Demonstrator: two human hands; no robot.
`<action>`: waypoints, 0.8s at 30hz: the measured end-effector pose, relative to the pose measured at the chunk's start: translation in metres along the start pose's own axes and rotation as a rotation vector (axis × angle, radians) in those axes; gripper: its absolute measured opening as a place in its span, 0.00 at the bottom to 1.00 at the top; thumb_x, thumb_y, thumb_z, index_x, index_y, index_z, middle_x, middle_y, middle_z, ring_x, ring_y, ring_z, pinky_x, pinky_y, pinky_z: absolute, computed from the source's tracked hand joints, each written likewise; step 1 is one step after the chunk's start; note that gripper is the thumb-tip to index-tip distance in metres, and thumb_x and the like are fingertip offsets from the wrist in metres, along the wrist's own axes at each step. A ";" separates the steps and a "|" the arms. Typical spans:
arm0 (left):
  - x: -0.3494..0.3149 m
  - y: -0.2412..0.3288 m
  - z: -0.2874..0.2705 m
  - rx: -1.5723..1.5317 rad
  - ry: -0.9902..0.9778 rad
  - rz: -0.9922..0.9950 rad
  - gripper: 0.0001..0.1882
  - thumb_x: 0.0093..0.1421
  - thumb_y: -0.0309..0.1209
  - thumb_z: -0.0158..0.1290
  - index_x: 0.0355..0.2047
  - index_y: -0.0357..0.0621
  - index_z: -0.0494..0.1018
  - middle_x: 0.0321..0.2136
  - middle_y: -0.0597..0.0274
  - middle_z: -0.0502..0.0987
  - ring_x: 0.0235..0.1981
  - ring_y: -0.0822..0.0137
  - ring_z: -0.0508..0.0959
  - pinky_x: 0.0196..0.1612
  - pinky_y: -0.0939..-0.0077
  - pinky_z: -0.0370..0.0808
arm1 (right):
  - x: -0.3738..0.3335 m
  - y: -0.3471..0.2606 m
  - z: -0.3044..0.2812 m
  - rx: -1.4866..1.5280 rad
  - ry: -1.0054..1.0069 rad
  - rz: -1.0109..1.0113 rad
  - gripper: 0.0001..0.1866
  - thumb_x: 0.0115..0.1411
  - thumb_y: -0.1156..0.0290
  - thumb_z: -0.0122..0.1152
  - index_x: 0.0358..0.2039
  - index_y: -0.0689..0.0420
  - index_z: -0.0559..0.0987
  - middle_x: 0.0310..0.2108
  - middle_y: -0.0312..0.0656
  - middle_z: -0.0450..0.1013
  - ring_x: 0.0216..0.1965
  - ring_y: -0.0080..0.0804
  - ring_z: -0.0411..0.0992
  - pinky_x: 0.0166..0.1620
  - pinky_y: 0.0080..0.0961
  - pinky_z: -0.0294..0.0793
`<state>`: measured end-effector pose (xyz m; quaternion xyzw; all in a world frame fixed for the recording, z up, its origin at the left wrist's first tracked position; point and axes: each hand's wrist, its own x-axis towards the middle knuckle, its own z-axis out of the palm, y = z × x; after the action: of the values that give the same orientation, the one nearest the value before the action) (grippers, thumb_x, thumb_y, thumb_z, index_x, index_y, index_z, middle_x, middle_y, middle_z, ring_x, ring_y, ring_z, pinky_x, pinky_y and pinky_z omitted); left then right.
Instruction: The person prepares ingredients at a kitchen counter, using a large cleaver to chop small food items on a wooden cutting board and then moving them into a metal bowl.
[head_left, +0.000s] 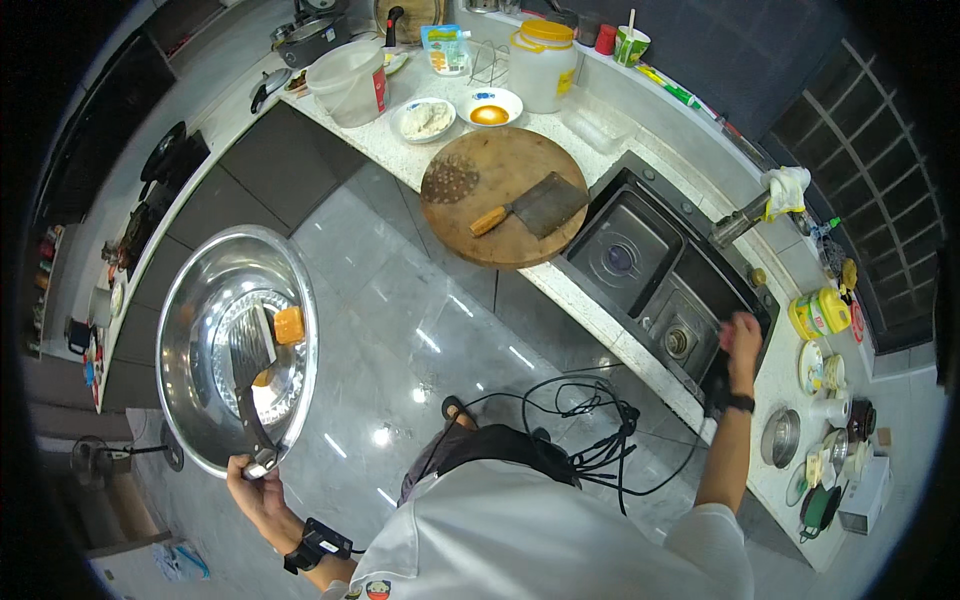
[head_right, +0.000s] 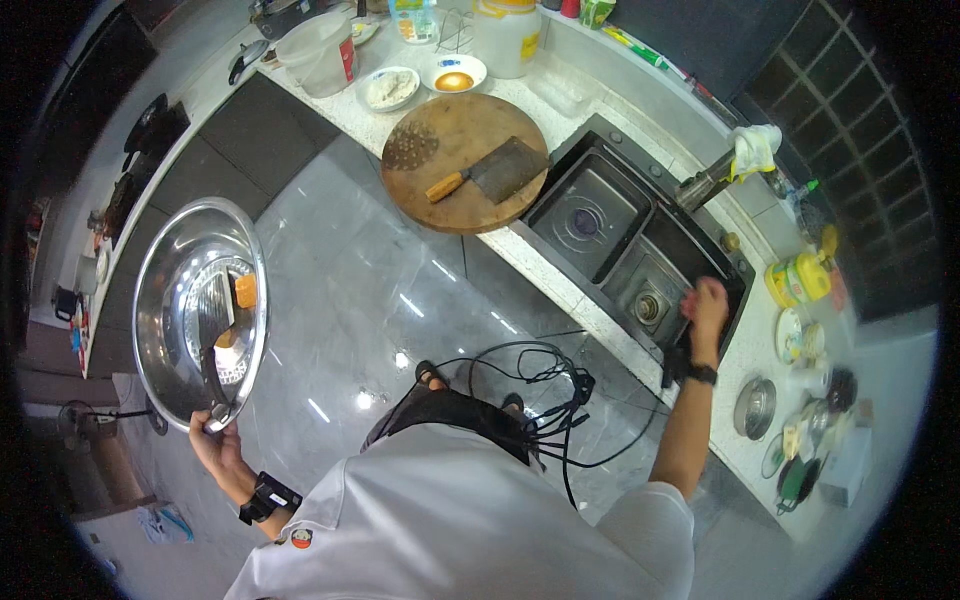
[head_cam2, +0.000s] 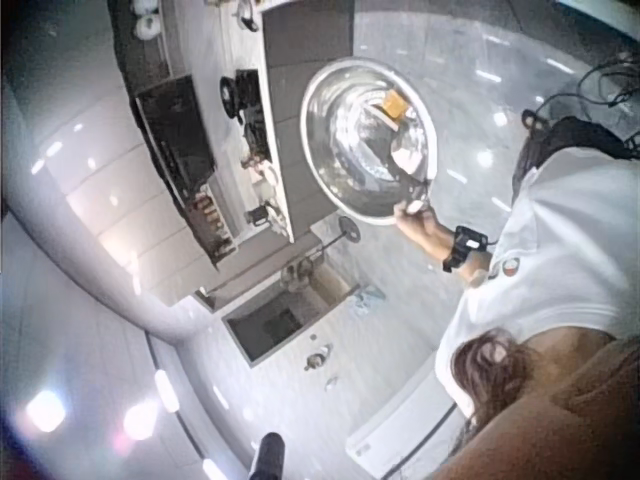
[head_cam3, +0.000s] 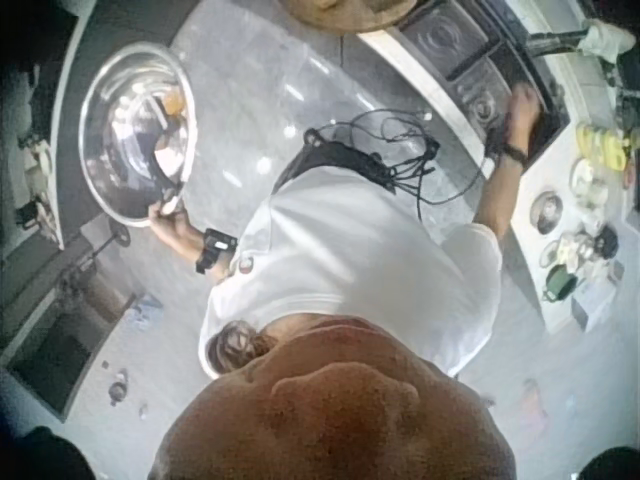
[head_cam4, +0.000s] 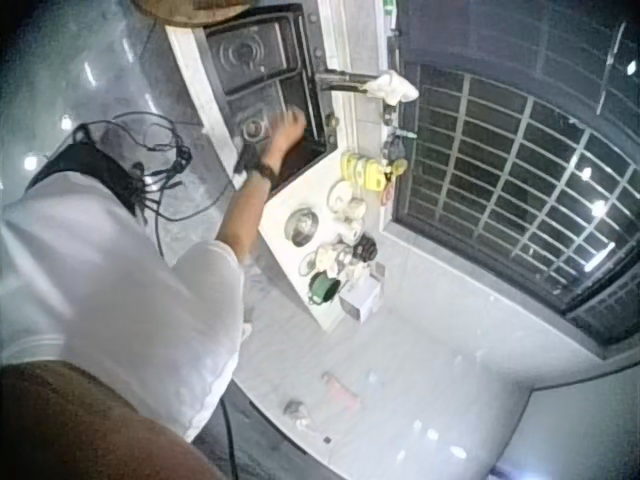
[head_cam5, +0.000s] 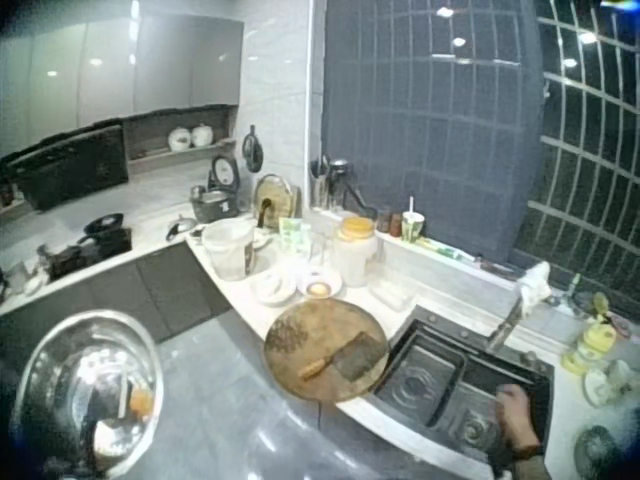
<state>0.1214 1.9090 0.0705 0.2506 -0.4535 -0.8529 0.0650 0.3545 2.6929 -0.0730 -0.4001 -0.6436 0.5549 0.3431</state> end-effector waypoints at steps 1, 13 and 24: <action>0.011 0.010 -0.004 0.005 -0.038 -0.039 0.01 0.50 0.23 0.49 0.25 0.39 0.68 0.24 0.55 0.77 0.21 0.64 0.78 0.26 0.72 0.81 | 0.000 -0.029 0.058 -0.026 -0.124 -0.053 0.15 0.60 0.62 0.54 0.45 0.53 0.71 0.25 0.40 0.73 0.22 0.28 0.72 0.22 0.25 0.71; 0.075 0.029 -0.005 -0.036 0.006 0.053 0.03 0.52 0.22 0.49 0.22 0.39 0.69 0.22 0.59 0.76 0.21 0.67 0.78 0.27 0.74 0.80 | -0.033 -0.107 0.444 -0.923 -0.990 -0.485 0.31 0.54 0.64 0.58 0.59 0.52 0.65 0.45 0.54 0.74 0.48 0.53 0.71 0.49 0.41 0.70; 0.059 0.015 0.026 -0.060 0.173 0.044 0.06 0.53 0.22 0.49 0.20 0.42 0.68 0.18 0.63 0.74 0.18 0.70 0.75 0.22 0.75 0.76 | -0.021 -0.091 0.505 -0.874 -1.117 -0.261 0.26 0.58 0.57 0.56 0.55 0.53 0.68 0.46 0.53 0.74 0.48 0.52 0.71 0.49 0.40 0.70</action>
<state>0.0557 1.8992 0.0732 0.3111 -0.4257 -0.8397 0.1303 -0.0959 2.4465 -0.0580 -0.0773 -0.9287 0.3230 -0.1651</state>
